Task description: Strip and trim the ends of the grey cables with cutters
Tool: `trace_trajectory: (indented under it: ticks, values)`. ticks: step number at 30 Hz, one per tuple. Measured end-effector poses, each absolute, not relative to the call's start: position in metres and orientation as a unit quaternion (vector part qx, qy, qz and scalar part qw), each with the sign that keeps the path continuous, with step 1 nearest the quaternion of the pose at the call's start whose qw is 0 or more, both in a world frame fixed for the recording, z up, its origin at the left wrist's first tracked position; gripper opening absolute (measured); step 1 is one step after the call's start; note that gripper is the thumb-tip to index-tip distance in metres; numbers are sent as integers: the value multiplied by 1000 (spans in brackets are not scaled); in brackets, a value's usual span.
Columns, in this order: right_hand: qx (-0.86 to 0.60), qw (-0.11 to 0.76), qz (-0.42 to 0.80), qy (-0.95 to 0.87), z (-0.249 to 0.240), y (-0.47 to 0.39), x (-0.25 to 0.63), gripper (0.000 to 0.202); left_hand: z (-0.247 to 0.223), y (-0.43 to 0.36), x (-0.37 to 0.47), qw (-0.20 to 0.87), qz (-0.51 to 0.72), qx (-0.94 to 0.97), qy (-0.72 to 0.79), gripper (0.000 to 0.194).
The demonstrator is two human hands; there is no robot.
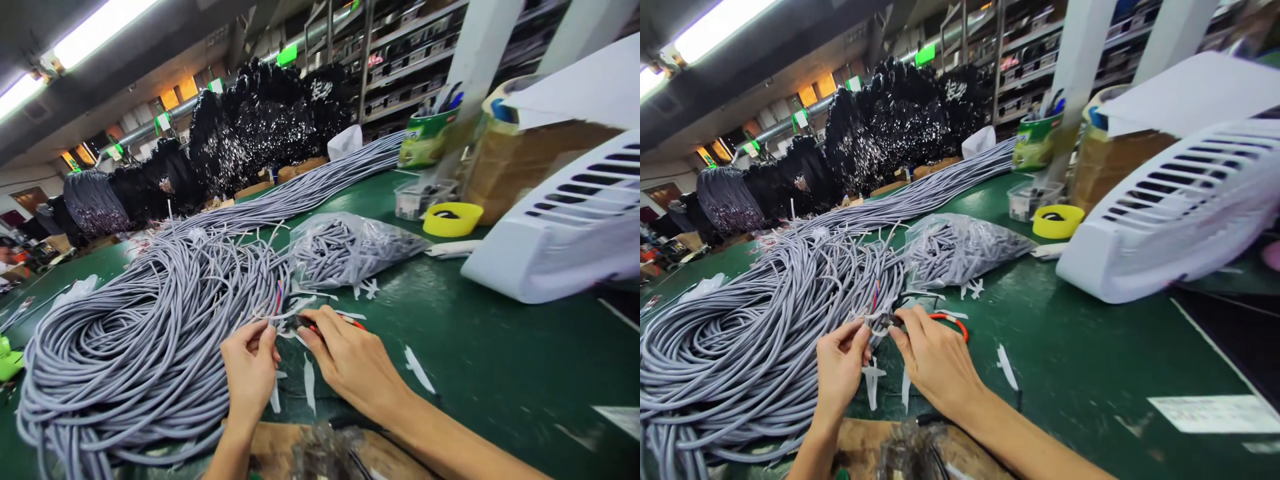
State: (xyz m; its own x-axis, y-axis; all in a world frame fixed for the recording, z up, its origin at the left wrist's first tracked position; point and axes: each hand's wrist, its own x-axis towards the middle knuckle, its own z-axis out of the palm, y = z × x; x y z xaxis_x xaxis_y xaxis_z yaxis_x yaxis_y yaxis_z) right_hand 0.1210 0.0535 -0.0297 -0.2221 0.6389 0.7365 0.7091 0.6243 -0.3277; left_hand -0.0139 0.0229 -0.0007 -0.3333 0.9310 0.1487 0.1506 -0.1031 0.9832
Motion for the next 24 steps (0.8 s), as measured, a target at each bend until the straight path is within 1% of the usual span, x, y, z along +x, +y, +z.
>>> trace_trajectory:
  ticks: [1, 3, 5, 6, 10, 13, 19, 24]
  values:
    - [-436, 463, -52, -771, -27, 55, 124, 33, -1, 23, -13, 333, 580, 467, 578, 22]
    - [-452, 517, -64, -724, -22, 57, 132, 30, -2, 23, -14, 328, 590, 458, 579, 22]
    - [-451, 573, -62, -682, -19, 57, 136, 25, -3, 24, -16, 342, 596, 443, 576, 23]
    - [-433, 580, -53, -688, -19, 56, 136, 24, -3, 25, -17, 358, 597, 436, 570, 24]
    - [-346, 522, -33, -779, -23, 47, 123, 28, 1, 26, -19, 452, 612, 411, 502, 34]
    - [-360, 502, -65, -783, -27, 43, 115, 34, 4, 26, -17, 500, 621, 381, 468, 41]
    - [-382, 489, -125, -774, -26, 45, 116, 41, 3, 23, -13, 521, 591, 396, 473, 37]
    - [-375, 489, -165, -770, -27, 47, 117, 41, 5, 20, -10, 527, 566, 414, 480, 38]
